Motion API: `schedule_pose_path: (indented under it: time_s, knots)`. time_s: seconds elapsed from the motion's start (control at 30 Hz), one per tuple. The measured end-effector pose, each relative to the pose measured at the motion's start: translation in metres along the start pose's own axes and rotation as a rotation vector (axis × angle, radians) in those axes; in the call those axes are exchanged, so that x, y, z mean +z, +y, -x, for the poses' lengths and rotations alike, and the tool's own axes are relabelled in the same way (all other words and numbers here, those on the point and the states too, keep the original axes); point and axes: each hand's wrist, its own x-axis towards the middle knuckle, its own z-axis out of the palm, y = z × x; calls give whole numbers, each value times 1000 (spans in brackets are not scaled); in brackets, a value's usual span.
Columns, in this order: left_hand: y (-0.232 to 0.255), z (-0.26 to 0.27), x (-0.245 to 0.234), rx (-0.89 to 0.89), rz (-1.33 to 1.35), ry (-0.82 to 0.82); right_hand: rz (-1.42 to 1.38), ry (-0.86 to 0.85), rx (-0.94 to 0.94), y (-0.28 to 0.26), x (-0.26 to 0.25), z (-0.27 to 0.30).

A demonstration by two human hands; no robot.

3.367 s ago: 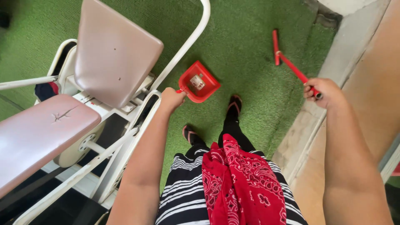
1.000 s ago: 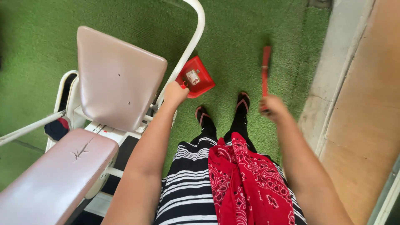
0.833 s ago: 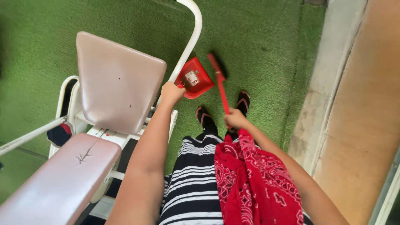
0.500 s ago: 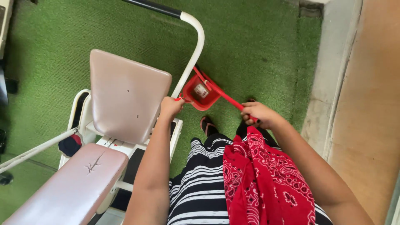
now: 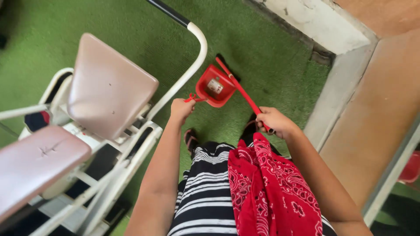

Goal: Sweeping the gym floor using a small handheld broom and a red dustpan.

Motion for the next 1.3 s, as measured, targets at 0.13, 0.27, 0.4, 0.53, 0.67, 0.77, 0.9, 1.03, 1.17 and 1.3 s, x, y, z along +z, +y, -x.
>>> schedule_pose_path:
  time_s: [0.13, 0.27, 0.4, 0.53, 0.67, 0.77, 0.9, 1.03, 1.17, 1.3]
  knots:
    - [16, 14, 49, -15, 47, 93, -35, -21, 21, 4, -74, -10]
    - [15, 34, 88, -32, 149, 163, -232, -100, 104, -12, -135, -14]
    - [16, 37, 111, -56, 226, 212, -285, -136, 118, -48, -163, -7]
    - [13, 23, 122, -51, 285, 204, -318, -184, 110, -66, -176, -21]
    - [30, 8, 118, -91, 244, 170, -344, -223, 81, -94, -166, -23]
    - [38, -6, 117, -96, 231, 143, -333, -218, 70, -114, -164, -23]
    - [59, 2, 108, -148, 123, 164, -275, -220, 50, -133, -153, -34]
    - [44, -7, 120, -107, 235, 186, -168, -233, 81, -151, -155, -55]
    - [55, -3, 129, -169, 273, 250, -27, -265, 116, -180, -172, -96]
    - [49, 2, 162, -192, 394, 323, 141, -277, 171, -212, -197, -124]
